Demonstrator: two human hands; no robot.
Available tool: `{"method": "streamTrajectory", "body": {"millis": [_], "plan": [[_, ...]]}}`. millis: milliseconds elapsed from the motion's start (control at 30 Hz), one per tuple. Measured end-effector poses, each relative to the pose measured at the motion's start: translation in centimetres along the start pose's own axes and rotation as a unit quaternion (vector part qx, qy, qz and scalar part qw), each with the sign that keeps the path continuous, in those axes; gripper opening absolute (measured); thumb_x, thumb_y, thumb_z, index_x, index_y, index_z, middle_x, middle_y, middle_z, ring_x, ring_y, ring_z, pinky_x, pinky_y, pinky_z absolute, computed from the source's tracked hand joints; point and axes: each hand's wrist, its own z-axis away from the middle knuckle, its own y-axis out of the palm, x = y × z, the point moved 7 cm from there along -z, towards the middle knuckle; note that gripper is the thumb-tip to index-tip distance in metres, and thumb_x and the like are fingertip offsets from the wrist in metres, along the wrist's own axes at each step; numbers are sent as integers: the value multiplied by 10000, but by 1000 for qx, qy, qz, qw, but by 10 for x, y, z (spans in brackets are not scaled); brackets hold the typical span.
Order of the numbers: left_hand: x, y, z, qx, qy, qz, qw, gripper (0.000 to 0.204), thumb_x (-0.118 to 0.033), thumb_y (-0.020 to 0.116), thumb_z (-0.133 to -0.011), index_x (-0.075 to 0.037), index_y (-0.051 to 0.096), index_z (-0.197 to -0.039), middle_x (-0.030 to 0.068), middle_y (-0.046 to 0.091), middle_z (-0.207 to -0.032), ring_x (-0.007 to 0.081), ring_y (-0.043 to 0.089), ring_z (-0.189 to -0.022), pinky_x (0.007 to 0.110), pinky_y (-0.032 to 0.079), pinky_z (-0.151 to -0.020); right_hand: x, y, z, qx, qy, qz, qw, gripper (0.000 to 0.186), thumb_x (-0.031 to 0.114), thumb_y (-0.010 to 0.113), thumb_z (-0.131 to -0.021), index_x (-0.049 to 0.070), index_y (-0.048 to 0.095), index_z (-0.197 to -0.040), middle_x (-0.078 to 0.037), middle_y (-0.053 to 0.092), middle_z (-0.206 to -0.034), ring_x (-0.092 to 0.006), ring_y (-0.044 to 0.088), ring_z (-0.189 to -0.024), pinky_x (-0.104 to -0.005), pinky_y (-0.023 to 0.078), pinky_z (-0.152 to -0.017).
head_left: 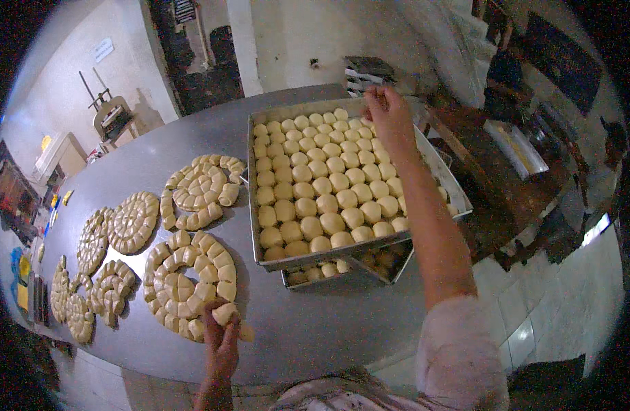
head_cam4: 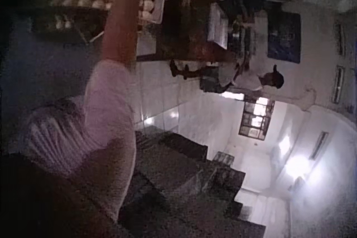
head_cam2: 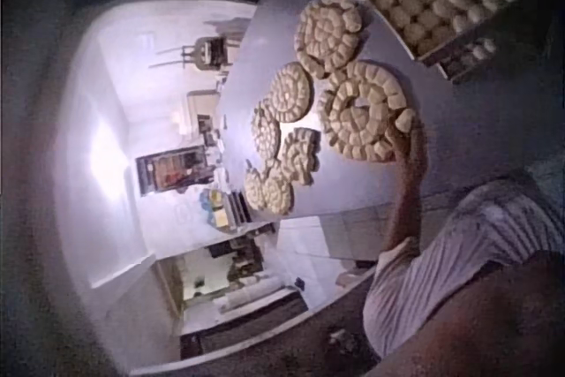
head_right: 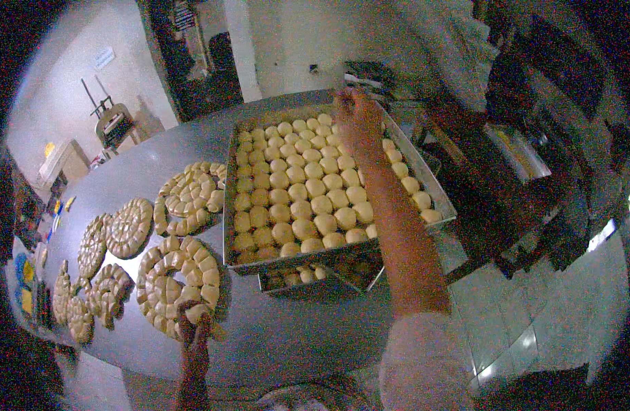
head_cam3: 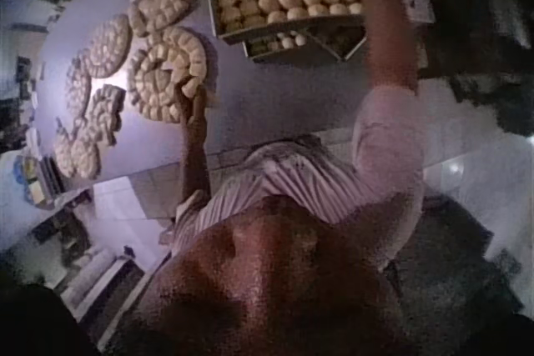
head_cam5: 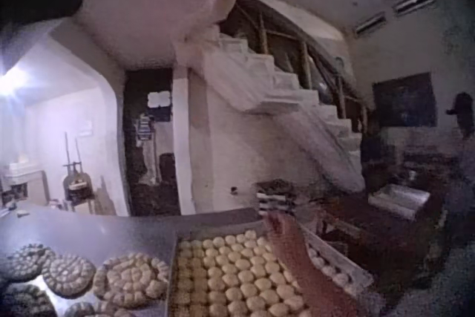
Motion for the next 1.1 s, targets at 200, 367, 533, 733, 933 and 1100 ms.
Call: {"method": "streamTrajectory", "body": {"millis": [200, 367, 533, 733, 933, 1100], "plan": [[24, 10, 21, 54, 80, 64, 993, 279, -64, 448, -856, -50, 373, -1124, 146, 431, -1139, 260, 409, -1080, 384, 343, -912, 101, 69, 256, 281, -43, -239, 928, 420, 211, 565, -846, 54, 415, -1206, -86, 506, -1133, -210, 512, -976, -337, 412, -849], [19, 26, 13, 117, 162, -163, 966, 285, -48, 450, -847, -46, 382, -1124, 160, 411, -1215, 301, 401, -1139, 420, 348, -938, 48, 94, 377, 388, 383, -342, 765, 313, 209, 521, -872, 84, 519, -1158, -89, 538, -1137, -257, 488, -1051, -390, 387, -895], [78, -97, 8, -4, -59, 205, 977, 255, -15, 487, -817, -85, 411, -1050, 83, 486, -1061, 202, 489, -965, 312, 419, -802, 24, 12, 417, 297, 2, 147, 944, 320, 185, 557, -798, 83, 556, -1101, -124, 531, -1063, -295, 489, -958, -413, 393, -829], [107, -96, 23, 68, -116, 116, 984, 219, -1, 572, -784, -136, 424, -871, -24, 455, -860, 97, 423, -775, 236, 373, -664, -2, 77, 364, 97, 22, 324, 941, 242, 237, 545, -813, 51, 538, -968, -156, 487, -982, -335, 465, -919, -482, 327, -860], [131, -157, 18, 33, -178, 26, 983, 260, -29, 645, -753, -133, 408, -725, -52, 413, -788, 69, 374, -738, 212, 351, -643, 7, 43, 405, 225, 105, 289, 925, 228, 228, 599, -772, 39, 543, -887, -160, 514, -923, -346, 483, -947, -469, 313, -910], [128, -115, 31, 101, -149, 57, 982, 391, -104, 624, -787, -45, 448, -1131, 38, 506, -995, 127, 466, -860, 254, 401, -721, -55, 33, 347, 11, 239, 349, 906, 265, 192, 665, -690, 47, 547, -878, -155, 546, -893, -330, 508, -939, -477, 376, -865]]}}
